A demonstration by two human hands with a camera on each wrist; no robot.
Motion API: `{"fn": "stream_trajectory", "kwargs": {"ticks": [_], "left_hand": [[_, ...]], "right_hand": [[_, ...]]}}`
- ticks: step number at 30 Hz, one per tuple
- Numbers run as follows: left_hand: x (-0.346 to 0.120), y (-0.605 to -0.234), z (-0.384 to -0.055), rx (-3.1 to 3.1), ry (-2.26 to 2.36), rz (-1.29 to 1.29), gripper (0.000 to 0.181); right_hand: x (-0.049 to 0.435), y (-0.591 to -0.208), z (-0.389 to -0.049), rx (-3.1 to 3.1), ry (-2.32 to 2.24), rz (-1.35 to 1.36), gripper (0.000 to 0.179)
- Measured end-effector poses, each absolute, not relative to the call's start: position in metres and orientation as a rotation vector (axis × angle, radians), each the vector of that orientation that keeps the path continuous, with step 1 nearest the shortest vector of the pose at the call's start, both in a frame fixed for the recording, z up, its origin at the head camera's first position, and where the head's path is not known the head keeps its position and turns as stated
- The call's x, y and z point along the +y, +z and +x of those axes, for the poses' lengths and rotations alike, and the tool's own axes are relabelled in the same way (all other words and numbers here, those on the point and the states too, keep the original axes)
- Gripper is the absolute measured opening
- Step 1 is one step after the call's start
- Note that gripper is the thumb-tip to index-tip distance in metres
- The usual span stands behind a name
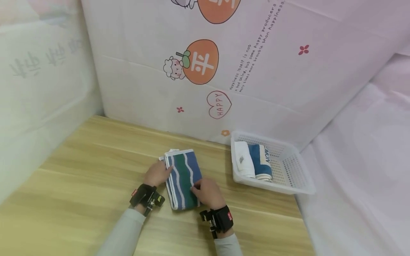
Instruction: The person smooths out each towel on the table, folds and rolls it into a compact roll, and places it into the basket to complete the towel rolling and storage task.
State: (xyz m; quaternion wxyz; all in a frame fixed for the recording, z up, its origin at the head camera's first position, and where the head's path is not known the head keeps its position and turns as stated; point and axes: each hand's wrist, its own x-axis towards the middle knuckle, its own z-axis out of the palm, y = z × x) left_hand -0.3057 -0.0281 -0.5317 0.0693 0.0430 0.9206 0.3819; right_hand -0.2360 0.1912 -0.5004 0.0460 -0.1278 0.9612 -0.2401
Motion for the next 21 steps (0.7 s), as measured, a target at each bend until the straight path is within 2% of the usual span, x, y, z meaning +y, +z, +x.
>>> {"fn": "stream_trajectory", "kwargs": {"ticks": [8,13,17,21], "left_hand": [[-0.019,-0.529,-0.313,2.766,1.143,0.136,0.032],[-0.020,-0.529,-0.316,2.775,1.129,0.216,0.042],[-0.020,-0.530,-0.324,2.742,1.150,0.285,0.052],[-0.017,-0.531,-0.333,2.701,1.191,0.340,0.052]], "right_hand": [[0.191,-0.496,-0.236,2.913,-0.751,-0.337,0.047],[0.192,-0.493,-0.235,2.820,-0.843,-0.345,0.047],[0.198,-0.499,-0.239,2.800,-0.919,-0.281,0.032],[0.209,-0.512,-0.251,2.964,-1.006,-0.104,0.020]]}}
